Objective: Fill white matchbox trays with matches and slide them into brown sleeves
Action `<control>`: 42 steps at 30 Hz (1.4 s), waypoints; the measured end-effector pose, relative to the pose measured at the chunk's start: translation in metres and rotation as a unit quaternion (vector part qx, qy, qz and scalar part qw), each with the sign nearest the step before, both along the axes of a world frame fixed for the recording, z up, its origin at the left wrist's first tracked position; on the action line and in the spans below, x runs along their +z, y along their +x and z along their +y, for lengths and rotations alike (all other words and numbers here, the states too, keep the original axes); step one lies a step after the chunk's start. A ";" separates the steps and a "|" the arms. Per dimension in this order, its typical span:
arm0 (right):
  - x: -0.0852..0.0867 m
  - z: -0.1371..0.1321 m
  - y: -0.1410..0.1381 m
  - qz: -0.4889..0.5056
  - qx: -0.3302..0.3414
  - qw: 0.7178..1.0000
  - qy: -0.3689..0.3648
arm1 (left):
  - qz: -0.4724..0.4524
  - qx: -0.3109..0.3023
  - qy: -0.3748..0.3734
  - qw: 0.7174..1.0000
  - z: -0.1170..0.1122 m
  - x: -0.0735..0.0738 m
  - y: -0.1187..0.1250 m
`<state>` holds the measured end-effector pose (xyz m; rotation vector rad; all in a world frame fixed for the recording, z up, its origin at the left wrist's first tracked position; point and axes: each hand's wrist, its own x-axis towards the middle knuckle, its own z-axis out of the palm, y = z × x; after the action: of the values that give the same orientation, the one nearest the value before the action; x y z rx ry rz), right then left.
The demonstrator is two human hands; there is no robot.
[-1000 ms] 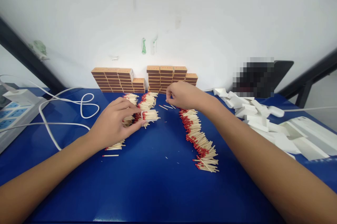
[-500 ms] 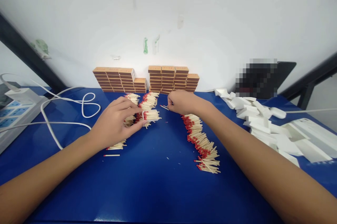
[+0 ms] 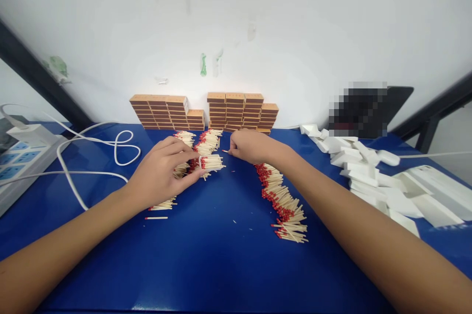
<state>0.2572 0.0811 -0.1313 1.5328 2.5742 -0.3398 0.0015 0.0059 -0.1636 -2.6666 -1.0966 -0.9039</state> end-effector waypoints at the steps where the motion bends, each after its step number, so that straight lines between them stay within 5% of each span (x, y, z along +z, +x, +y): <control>1: 0.001 0.000 0.001 -0.004 0.006 1.000 -0.001 | 0.001 0.000 0.001 1.000 0.000 0.000 0.000; 13: 0.045 -0.042 -0.016 0.094 0.098 0.990 0.021 | -0.004 -0.003 -0.020 1.000 0.000 0.001 0.000; 28: 0.034 -0.042 -0.022 0.017 0.112 0.992 0.056 | -0.018 -0.019 -0.046 0.999 -0.001 0.002 0.001; 35: 0.037 -0.044 -0.021 0.065 0.131 0.988 0.040 | -0.029 -0.022 -0.046 0.998 -0.002 0.003 0.001; 42: 0.044 -0.019 0.004 0.092 -0.001 0.992 0.088 | -0.037 -0.016 -0.034 0.999 -0.002 0.004 0.001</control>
<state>0.2608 0.0622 -0.0870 1.6319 2.8106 -0.2728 0.0027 0.0037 -0.1594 -2.7332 -1.1216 -0.9956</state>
